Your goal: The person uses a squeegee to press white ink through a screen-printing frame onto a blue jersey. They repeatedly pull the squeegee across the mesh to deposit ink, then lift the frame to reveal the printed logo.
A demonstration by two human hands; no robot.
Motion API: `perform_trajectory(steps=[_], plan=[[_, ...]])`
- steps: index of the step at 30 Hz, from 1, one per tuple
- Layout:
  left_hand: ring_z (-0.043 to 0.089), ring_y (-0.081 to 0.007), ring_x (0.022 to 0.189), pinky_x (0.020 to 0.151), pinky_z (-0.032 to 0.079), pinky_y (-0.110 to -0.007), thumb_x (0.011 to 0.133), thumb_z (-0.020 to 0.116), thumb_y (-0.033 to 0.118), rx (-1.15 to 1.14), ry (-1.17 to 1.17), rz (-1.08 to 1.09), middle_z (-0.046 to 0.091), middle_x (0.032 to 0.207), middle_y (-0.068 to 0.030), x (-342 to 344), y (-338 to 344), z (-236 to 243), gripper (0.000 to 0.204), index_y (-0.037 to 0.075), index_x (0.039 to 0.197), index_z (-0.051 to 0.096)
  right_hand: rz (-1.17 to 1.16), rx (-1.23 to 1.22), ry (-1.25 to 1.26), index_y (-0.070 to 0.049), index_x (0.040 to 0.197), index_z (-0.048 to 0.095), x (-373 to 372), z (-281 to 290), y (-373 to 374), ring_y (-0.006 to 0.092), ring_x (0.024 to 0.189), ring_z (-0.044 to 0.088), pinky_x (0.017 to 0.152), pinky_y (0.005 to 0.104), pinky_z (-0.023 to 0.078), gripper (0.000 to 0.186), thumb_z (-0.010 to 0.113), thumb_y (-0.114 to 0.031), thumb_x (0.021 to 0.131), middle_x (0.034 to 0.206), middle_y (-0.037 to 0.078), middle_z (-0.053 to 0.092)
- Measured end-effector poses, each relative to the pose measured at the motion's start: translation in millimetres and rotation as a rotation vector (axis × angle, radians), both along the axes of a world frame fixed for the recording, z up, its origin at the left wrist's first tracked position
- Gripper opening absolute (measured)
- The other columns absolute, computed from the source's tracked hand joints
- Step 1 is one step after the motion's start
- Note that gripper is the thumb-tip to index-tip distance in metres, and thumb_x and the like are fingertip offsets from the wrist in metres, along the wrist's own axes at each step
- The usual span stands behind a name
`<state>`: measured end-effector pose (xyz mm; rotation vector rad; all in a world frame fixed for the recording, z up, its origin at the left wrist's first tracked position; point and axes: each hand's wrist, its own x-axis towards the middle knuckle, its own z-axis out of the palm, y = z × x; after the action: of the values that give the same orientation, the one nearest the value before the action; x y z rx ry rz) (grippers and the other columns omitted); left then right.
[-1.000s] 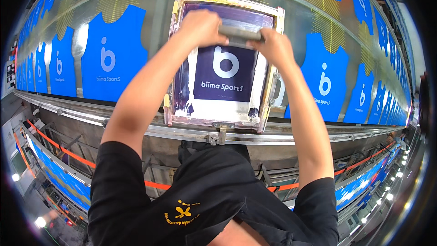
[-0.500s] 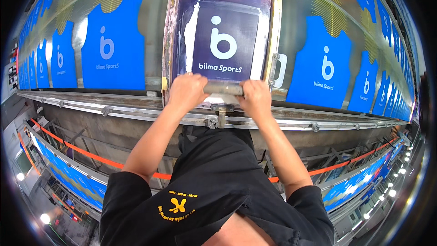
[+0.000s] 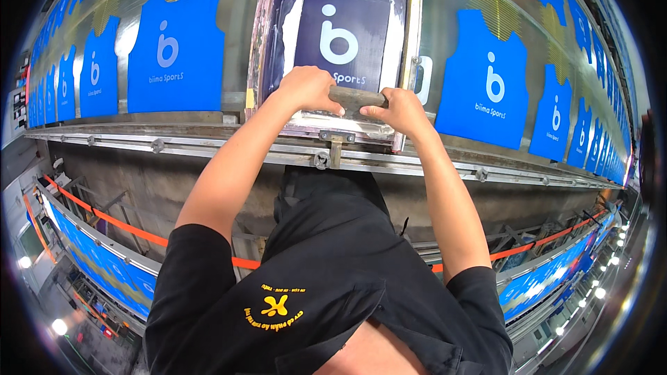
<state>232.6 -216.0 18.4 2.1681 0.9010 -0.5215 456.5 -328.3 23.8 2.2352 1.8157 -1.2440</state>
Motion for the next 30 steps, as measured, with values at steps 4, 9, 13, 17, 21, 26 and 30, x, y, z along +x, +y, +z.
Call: perform_trajectory(steps=[4, 9, 13, 17, 21, 26, 30], plan=[[0.075, -0.0366, 0.084, 0.077, 0.058, -0.046, 0.064, 0.090, 0.059, -0.215, 0.013, -0.018, 0.077, 0.084, -0.0193, -11.2, 47.4, 2.6, 0.063, 0.003, 0.093, 0.082, -0.094, -0.077, 0.161, 0.003, 0.095, 0.074, 5.9, 0.2, 36.2, 0.0252, 0.083, 0.070, 0.075, 0.0397, 0.054, 0.057, 0.087, -0.052, 0.085, 0.086, 0.017, 0.073], [0.076, -0.0348, 0.090, 0.081, 0.058, -0.044, 0.068, 0.090, 0.057, -0.168, -0.088, -0.042, 0.079, 0.093, -0.0173, -28.4, 154.8, 21.7, 0.061, 0.009, 0.105, 0.083, -0.696, 0.462, 0.333, -0.003, 0.108, 0.077, 34.1, -7.7, 83.7, 0.0136, 0.090, 0.070, 0.082, 0.0309, 0.055, 0.030, 0.077, -0.032, 0.099, 0.095, 0.007, 0.077], [0.076, -0.0342, 0.096, 0.084, 0.060, -0.048, 0.074, 0.085, 0.057, 0.166, -0.159, -0.072, 0.079, 0.095, -0.0135, -16.6, 243.6, 24.5, 0.054, 0.015, 0.108, 0.082, -0.961, 0.514, 0.114, 0.002, 0.118, 0.072, 50.6, -34.3, 105.3, 0.0105, 0.095, 0.063, 0.085, 0.0283, 0.051, 0.038, 0.071, -0.034, 0.106, 0.102, 0.006, 0.073], [0.075, -0.0369, 0.093, 0.082, 0.059, -0.049, 0.079, 0.084, 0.050, 0.325, -0.245, -0.087, 0.078, 0.093, -0.0148, -5.0, 307.9, 12.2, 0.048, 0.013, 0.108, 0.079, -1.059, 0.418, 0.227, 0.001, 0.126, 0.069, 39.5, -62.5, 112.2, 0.0153, 0.100, 0.068, 0.086, 0.0312, 0.055, 0.043, 0.073, -0.036, 0.104, 0.112, 0.011, 0.074], [0.074, -0.0363, 0.101, 0.087, 0.059, -0.049, 0.081, 0.085, 0.035, 0.323, -0.235, -0.046, 0.078, 0.101, -0.0131, -14.5, 318.4, 3.0, 0.037, 0.016, 0.111, 0.079, -1.167, 0.201, 0.564, -0.003, 0.136, 0.063, 15.9, -50.3, 119.4, 0.0081, 0.053, 0.046, 0.047, 0.0263, 0.035, 0.049, 0.076, -0.035, 0.102, 0.074, -0.001, 0.054], [0.073, -0.0367, 0.103, 0.089, 0.058, -0.051, 0.078, 0.087, 0.029, 0.297, -0.320, 0.091, 0.078, 0.105, -0.0098, -65.0, 250.9, 14.1, 0.032, 0.019, 0.108, 0.081, -1.226, 0.214, 0.566, -0.003, 0.128, 0.068, -4.5, 14.0, 107.0, 0.0072, 0.049, 0.042, 0.044, 0.0264, 0.031, 0.041, 0.075, -0.034, 0.102, 0.069, -0.002, 0.052], [0.072, -0.0347, 0.101, 0.087, 0.058, -0.050, 0.077, 0.085, 0.026, 0.406, -0.488, 0.114, 0.076, 0.099, -0.0112, -127.7, 117.4, 26.6, 0.033, 0.017, 0.108, 0.081, -1.211, 0.250, 0.587, -0.004, 0.123, 0.069, -24.4, 44.6, 78.1, 0.0062, 0.051, 0.042, 0.044, 0.0253, 0.033, 0.035, 0.075, -0.031, 0.101, 0.070, -0.002, 0.053]])
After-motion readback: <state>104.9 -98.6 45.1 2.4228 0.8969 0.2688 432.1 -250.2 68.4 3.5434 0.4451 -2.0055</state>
